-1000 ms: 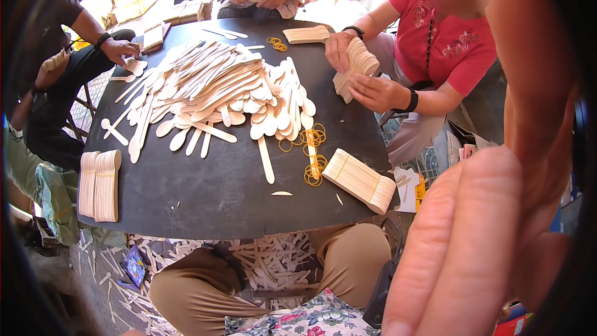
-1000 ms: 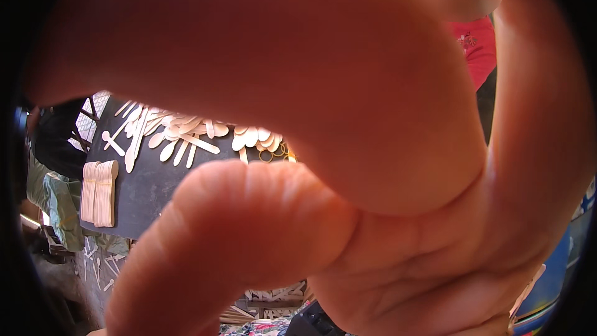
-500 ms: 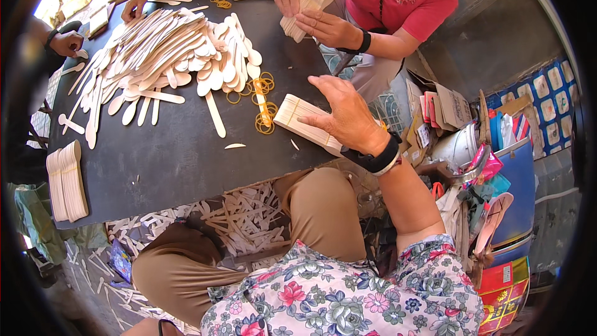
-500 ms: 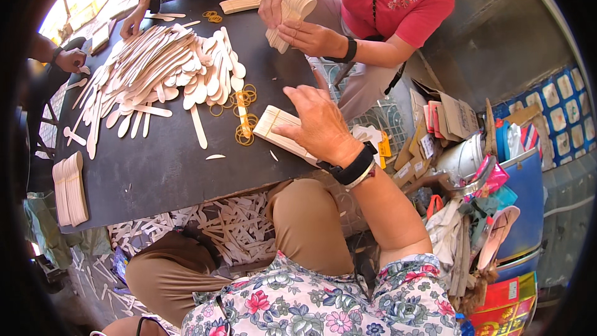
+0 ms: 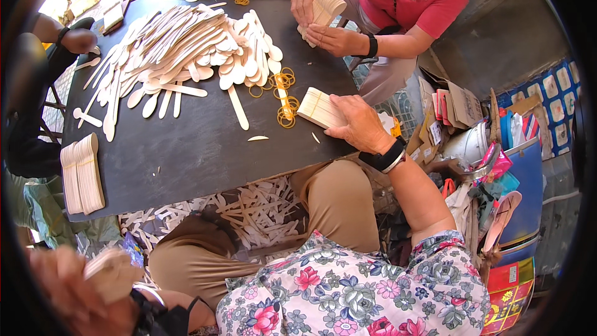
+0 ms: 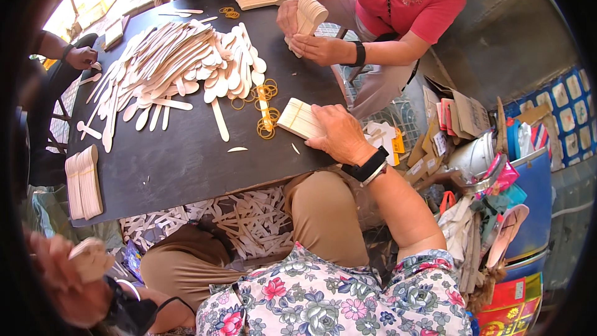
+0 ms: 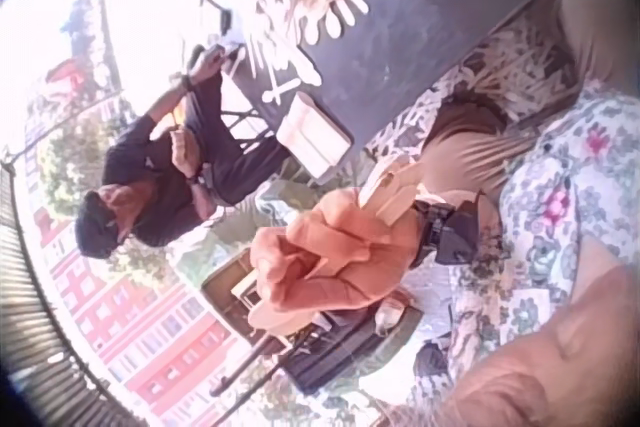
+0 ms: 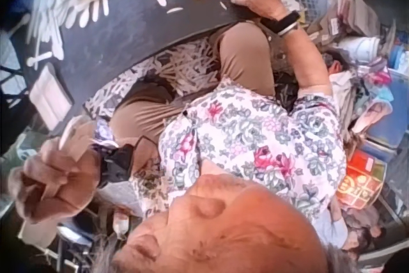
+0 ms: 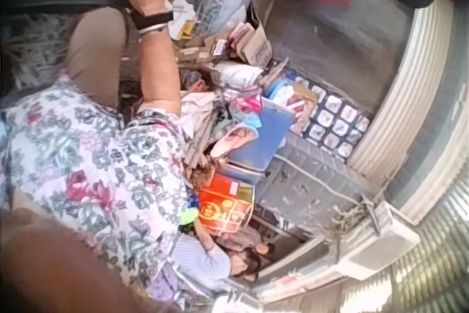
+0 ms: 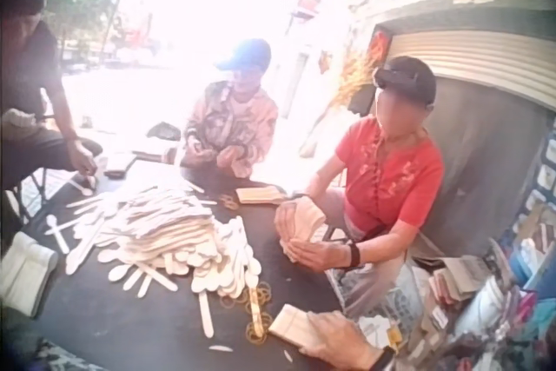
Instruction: Bundling sets of wooden spoons using rubber bands.
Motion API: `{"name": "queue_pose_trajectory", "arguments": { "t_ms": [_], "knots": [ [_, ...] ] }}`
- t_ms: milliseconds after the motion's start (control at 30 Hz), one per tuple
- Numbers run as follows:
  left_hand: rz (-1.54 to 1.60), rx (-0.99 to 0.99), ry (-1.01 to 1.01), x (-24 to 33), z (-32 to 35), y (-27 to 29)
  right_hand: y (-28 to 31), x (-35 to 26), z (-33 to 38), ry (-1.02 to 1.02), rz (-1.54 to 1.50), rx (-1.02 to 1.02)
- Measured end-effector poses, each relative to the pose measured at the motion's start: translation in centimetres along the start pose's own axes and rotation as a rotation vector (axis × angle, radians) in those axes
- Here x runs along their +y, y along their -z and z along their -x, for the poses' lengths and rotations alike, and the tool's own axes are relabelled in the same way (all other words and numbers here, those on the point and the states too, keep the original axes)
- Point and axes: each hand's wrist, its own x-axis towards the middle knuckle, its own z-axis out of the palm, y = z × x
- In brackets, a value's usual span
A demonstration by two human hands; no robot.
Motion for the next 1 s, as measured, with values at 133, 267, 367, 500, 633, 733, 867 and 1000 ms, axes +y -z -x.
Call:
{"name": "queue_pose_trajectory", "arguments": {
  "t_ms": [133, 267, 367, 500, 633, 733, 867, 1000],
  "knots": [
    [-0.017, 0.558, 0.134, -10.2, -2.4, 2.8, -0.5, 2.3, -0.9, -0.125, 0.033, 0.084],
    [0.049, 0.678, 0.394, -14.4, -0.8, 7.2, -0.5, 1.3, -4.3, -0.135, 0.151, 0.022],
    [0.042, 0.756, 0.551, -16.5, -0.3, 8.3, -1.5, -0.8, -6.7, 0.09, 0.173, 0.171],
    [0.009, 0.76, 0.581, -17.7, -0.1, 8.9, -3.6, -5.3, -8.8, 0.218, 0.076, 0.062],
    [-0.015, 0.761, 0.632, -17.5, 0.2, 8.3, -4.4, -6.9, -8.9, 0.208, 0.098, 0.005],
    [-0.019, 0.741, 0.624, -17.3, 0.4, 8.4, -4.1, -7.3, -7.9, 0.228, 0.105, -0.018],
    [0.001, 0.726, 0.639, -17.7, 0.5, 8.4, -4.1, -7.5, -5.8, 0.256, 0.081, -0.005],
    [-0.007, 0.718, 0.66, -17.7, 0.7, 8.2, -3.6, -7.4, -5.7, 0.238, 0.018, 0.053]
  ]
}}
